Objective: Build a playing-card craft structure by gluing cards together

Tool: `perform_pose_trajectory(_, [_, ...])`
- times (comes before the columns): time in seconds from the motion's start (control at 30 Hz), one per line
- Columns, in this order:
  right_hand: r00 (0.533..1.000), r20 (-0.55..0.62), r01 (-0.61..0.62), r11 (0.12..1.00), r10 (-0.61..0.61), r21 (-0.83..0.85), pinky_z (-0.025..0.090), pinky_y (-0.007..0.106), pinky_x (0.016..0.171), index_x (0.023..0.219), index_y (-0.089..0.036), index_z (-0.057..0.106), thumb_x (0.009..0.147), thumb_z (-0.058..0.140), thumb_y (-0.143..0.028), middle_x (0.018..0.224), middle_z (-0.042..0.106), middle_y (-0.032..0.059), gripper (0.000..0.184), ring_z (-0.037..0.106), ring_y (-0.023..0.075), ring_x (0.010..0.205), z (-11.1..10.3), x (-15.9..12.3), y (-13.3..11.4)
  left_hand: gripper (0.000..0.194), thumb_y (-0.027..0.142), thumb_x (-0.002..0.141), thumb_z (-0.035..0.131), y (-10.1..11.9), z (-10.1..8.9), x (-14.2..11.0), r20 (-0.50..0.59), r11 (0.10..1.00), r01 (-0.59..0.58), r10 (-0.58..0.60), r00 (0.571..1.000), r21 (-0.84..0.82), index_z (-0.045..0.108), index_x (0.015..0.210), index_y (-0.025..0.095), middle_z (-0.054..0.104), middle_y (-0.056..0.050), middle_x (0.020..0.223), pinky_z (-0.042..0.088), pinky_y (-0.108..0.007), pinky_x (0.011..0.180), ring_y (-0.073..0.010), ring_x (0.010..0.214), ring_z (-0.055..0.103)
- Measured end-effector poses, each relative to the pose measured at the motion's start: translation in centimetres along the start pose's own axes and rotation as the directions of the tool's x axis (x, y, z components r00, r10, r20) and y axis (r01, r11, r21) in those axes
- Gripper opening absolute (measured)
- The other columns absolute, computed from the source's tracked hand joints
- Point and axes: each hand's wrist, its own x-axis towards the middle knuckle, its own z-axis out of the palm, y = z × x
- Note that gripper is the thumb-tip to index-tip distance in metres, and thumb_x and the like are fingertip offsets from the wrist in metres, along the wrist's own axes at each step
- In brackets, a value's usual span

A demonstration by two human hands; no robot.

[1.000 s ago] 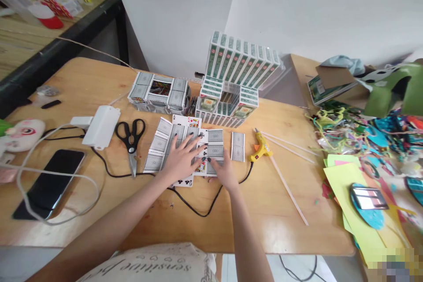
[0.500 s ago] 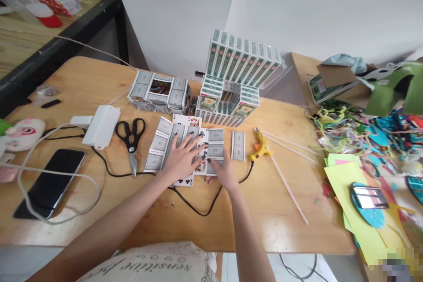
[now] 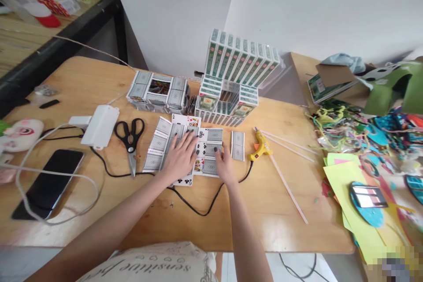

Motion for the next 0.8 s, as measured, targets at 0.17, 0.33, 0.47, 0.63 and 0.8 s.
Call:
perform_pose_trajectory(0.17, [0.967, -0.182, 0.125, 0.953, -0.179, -0.277, 0.039, 0.039, 0.096, 0.132, -0.015, 0.037, 0.085, 0.036, -0.034, 0.122, 0.056, 0.0133, 0.051, 0.055, 0.0221, 0.109, 0.9, 2.3, -0.4, 0.050, 0.030, 0.090, 0.029, -0.4, 0.5, 0.1, -0.002, 0.999, 0.024, -0.024, 1.000, 0.041, 0.036, 0.136, 0.010, 0.031, -0.009, 0.145, 0.013, -0.043, 0.113, -0.0226, 0.135, 0.024])
perform_pose_trajectory(0.33, [0.963, -0.173, 0.130, 0.922, -0.205, -0.364, 0.036, 0.037, 0.098, 0.136, -0.013, 0.034, 0.086, 0.034, -0.029, 0.130, 0.051, 0.0133, 0.053, 0.049, 0.0223, 0.117, 1.5, 2.9, -0.5, 0.048, 0.027, 0.090, 0.029, -0.7, 0.4, 0.2, -0.003, 0.999, 0.007, -0.007, 1.000, 0.036, 0.038, 0.135, 0.012, 0.033, -0.007, 0.145, 0.014, -0.043, 0.112, -0.0222, 0.135, 0.026])
perform_pose_trajectory(0.47, [0.961, -0.166, 0.138, 0.905, -0.220, -0.403, 0.041, 0.037, 0.093, 0.137, -0.012, 0.033, 0.087, 0.033, -0.029, 0.122, 0.058, 0.0144, 0.053, 0.054, 0.0234, 0.111, 2.1, 3.0, -0.3, 0.049, 0.027, 0.090, 0.030, -0.6, 0.5, 0.2, -0.007, 0.999, 0.010, -0.009, 1.000, 0.036, 0.038, 0.135, 0.012, 0.032, -0.008, 0.145, 0.014, -0.043, 0.113, -0.0228, 0.135, 0.025])
perform_pose_trajectory(0.63, [0.964, -0.170, 0.113, 0.891, -0.206, -0.439, 0.044, 0.035, 0.087, 0.139, -0.008, 0.028, 0.088, 0.031, -0.030, 0.114, 0.061, 0.0169, 0.056, 0.058, 0.0245, 0.105, 3.0, 3.0, -0.2, 0.048, 0.026, 0.090, 0.031, -0.6, 0.6, 0.2, -0.003, 0.999, 0.010, -0.010, 1.000, 0.034, 0.038, 0.135, 0.012, 0.032, -0.007, 0.145, 0.014, -0.043, 0.113, -0.0225, 0.136, 0.024])
perform_pose_trajectory(0.8, [0.971, -0.169, 0.055, 0.852, -0.166, -0.520, 0.046, 0.034, 0.077, 0.139, -0.010, 0.028, 0.089, 0.030, -0.029, 0.104, 0.065, 0.0154, 0.054, 0.064, 0.0249, 0.089, 3.3, 2.8, -0.9, 0.048, 0.026, 0.089, 0.032, -0.6, 0.6, 0.2, -0.013, 1.000, 0.010, -0.010, 1.000, 0.026, 0.039, 0.134, 0.012, 0.032, -0.008, 0.145, 0.014, -0.043, 0.113, -0.0223, 0.136, 0.024])
